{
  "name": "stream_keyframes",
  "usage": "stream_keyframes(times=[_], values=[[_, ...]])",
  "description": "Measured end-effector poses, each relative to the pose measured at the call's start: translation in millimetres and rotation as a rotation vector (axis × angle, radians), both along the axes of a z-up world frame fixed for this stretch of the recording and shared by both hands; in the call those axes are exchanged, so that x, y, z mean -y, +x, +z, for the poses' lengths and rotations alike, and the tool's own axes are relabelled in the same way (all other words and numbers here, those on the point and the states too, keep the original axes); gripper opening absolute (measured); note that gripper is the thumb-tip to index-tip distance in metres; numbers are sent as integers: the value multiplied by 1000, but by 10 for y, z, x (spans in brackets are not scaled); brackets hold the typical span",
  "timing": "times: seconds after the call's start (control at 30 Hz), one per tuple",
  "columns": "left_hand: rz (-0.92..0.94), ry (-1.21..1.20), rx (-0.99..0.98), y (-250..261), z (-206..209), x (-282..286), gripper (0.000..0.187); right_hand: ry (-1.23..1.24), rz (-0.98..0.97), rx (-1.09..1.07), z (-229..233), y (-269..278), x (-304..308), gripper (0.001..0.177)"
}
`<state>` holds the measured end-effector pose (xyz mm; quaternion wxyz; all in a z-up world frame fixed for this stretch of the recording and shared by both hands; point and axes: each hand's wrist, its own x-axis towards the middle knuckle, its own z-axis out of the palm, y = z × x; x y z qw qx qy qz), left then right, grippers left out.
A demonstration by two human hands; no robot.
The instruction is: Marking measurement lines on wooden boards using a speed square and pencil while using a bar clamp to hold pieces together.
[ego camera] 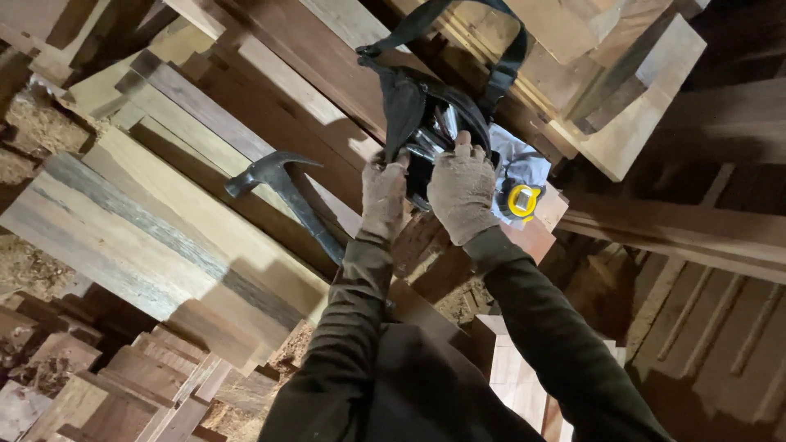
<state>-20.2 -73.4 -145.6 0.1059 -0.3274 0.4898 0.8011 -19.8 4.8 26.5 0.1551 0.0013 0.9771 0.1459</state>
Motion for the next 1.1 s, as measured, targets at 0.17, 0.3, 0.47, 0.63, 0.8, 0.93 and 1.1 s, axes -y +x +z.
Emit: stream_keyframes(times=[0.17,0.3,0.47,0.63,0.8,0.93,1.1], values=[[18,-237,-133,-184,631,141,78,-135,-37,-37,59,59,-48,45],[-77,-661,-109,-193,853,167,58,-222,-26,-154,-22,80,-164,37],[-590,-1114,-305,-175,1099,257,16,-386,-133,-130,-207,56,-308,38],[-791,-1375,-404,-423,1147,190,37,-402,-91,-211,-418,176,-441,30],[-568,-1807,-685,-667,814,66,28,-428,-45,-356,-602,233,-525,27],[-770,-1925,-642,-812,952,68,22,-459,-88,-323,-522,259,-475,28],[-950,-1905,-656,-796,926,169,26,-407,-233,19,370,365,-231,39]])
